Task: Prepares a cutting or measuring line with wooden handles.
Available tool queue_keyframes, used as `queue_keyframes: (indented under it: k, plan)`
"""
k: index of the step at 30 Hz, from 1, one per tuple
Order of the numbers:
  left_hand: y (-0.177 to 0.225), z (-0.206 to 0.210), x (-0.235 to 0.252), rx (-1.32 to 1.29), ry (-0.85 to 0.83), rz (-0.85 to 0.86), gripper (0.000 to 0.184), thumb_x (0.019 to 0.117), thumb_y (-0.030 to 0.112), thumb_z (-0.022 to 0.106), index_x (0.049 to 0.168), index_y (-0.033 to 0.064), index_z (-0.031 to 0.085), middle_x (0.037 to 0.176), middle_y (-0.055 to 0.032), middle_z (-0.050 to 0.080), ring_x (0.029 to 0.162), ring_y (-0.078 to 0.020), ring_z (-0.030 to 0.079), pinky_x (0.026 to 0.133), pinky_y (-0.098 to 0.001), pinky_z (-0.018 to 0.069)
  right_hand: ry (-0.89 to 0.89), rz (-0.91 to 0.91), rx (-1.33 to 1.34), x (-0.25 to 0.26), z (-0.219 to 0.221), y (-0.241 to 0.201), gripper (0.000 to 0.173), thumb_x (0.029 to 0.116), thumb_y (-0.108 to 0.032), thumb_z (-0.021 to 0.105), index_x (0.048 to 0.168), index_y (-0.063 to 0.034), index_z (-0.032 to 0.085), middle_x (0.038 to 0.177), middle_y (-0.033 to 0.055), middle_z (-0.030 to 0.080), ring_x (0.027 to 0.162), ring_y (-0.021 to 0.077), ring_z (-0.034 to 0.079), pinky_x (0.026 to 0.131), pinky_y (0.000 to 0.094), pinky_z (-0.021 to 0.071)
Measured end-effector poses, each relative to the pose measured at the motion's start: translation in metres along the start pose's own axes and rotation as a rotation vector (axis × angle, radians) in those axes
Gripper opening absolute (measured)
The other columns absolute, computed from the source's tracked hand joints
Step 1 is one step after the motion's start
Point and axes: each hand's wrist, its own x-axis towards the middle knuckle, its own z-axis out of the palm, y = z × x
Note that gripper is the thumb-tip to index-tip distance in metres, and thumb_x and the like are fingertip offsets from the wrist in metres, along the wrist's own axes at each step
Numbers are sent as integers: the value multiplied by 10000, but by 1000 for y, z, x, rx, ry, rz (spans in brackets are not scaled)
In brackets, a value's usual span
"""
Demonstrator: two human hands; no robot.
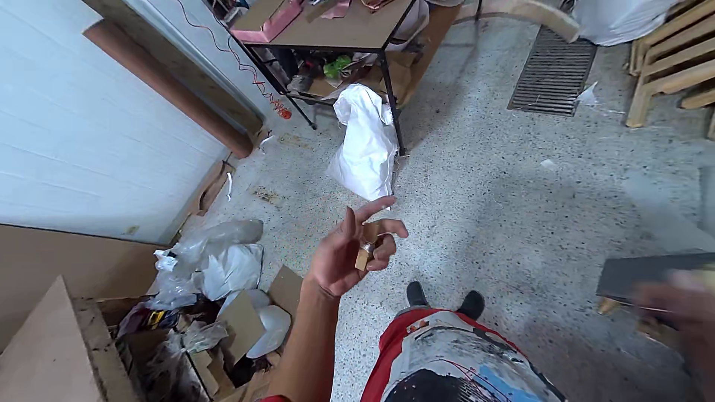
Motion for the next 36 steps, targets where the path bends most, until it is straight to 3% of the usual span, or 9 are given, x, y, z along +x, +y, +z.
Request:
queue_keyframes:
  k: [3,7,10,12,15,19,24,29,36]
  plan:
    - [-16,29,15,-37,-114,-15,581,983,442,661,1487,205,498,1004,-57,663,597,-23,523,504,-141,424,-108,-103,-26,1,63,21,323,983,-302,668,1241,-195,504,906,-3,739,738,127,711,621,277,592]
    - [-26,63,27,-164,-152,-125,418,1073,234,511,1487,195,472,996,-133,677,463,-35,493,405,-141,426,-376,-247,90,5,120,15,244,1042,-235,596,1225,-175,445,1323,29,697,1215,209,680,894,361,624]
    - [-29,74,33,-215,-159,-209,449,1089,284,386,1533,222,407,1120,-176,670,432,-44,469,376,-147,401,-524,-184,235,12,130,13,251,1032,-285,640,1205,-192,484,947,13,653,796,93,649,667,225,555]
    - [-28,75,33,-203,-144,-218,462,1101,313,328,1554,250,391,1192,-192,673,449,-51,497,382,-147,401,-650,-143,365,17,128,12,241,1050,-235,612,1221,-160,460,934,67,663,806,142,682,728,267,592]
    - [-22,73,30,-170,-104,-172,480,1105,319,272,1571,252,365,1217,-213,671,389,-29,408,359,-142,362,-717,-123,466,19,123,12,229,1062,-222,588,1219,-146,441,907,94,668,730,149,648,663,267,544]
    - [-24,66,28,-161,-40,-146,462,1103,328,297,1540,225,405,1114,-179,677,391,-10,352,355,-131,308,-570,-131,198,11,107,2,346,977,-362,716,1276,-208,633,772,1,604,627,87,565,550,207,488]
    - [-38,65,31,-106,-31,-108,503,1031,340,614,1482,176,463,1075,-132,661,450,-12,425,400,-133,375,-468,-263,81,-3,94,-18,203,980,-315,723,1150,-204,731,676,-69,585,538,11,491,468,153,400]
    - [-44,74,36,-89,53,-145,382,1071,270,522,1435,156,507,1073,-160,682,492,-38,496,431,-146,410,-314,-323,27,-5,81,-28,148,961,-280,725,1103,-240,736,652,-90,569,511,2,480,441,145,386]
    - [-44,57,36,-141,114,-100,318,1074,312,509,1327,127,564,837,-34,582,523,-37,497,438,-139,412,-145,-368,64,1,38,-20,165,921,-238,734,1085,-223,717,701,-65,600,499,27,494,437,180,434]
